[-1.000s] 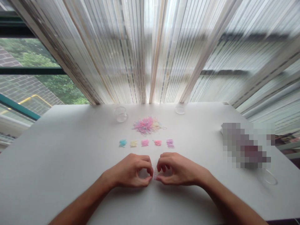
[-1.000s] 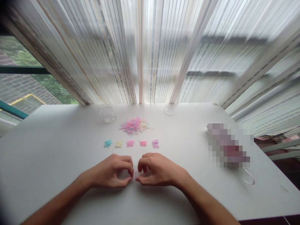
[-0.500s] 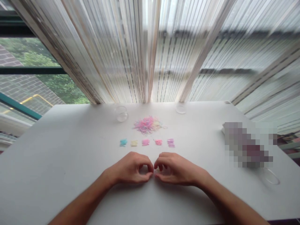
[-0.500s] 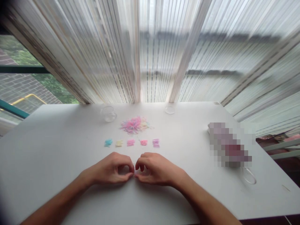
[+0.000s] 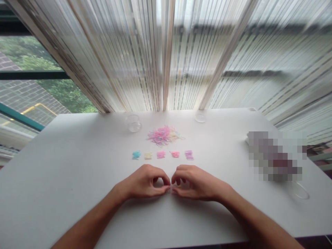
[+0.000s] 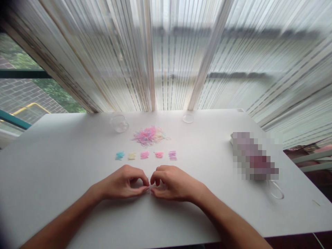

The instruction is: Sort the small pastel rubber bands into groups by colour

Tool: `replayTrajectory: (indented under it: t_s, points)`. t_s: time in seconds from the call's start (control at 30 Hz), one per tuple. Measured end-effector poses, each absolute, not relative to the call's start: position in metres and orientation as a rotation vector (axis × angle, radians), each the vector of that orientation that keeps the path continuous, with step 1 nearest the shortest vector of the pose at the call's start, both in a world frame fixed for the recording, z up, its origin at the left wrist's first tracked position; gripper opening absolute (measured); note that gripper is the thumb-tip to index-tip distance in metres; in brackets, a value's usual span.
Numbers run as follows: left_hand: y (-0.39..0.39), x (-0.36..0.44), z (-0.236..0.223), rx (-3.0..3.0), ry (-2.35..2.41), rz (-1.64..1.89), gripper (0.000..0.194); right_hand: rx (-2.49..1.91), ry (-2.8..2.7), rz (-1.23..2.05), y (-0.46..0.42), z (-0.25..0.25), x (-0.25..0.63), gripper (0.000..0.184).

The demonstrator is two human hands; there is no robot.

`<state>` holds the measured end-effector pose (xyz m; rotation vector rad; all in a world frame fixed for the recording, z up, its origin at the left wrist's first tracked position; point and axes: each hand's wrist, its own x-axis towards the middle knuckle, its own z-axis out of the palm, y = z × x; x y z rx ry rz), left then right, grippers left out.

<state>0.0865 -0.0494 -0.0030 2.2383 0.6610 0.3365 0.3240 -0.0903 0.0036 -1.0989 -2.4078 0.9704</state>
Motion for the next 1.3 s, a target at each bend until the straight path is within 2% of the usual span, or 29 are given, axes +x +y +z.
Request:
replayTrajectory:
  t_s: [0.27, 0.77, 1.3]
  points:
    - [-0.0483, 0.0842, -0.0052, 2.185, 0.661, 0.298, 0.013, -1.089, -2.429, 0.982, -0.0901, 0.0024, 0.3237, 0.005]
    - [-0.0468, 0.0834, -0.0043, 2.099, 0.629, 0.348, 0.016, -1.082, -2.387, 0.941, -0.089, 0.003, 0.3246, 0.013]
    - [-0.0421, 0.0838, -0.0065, 2.111, 0.749, 0.422, 0.013, -1.082, -2.324, 0.766, -0.085, -0.002, 0.3271, 0.006]
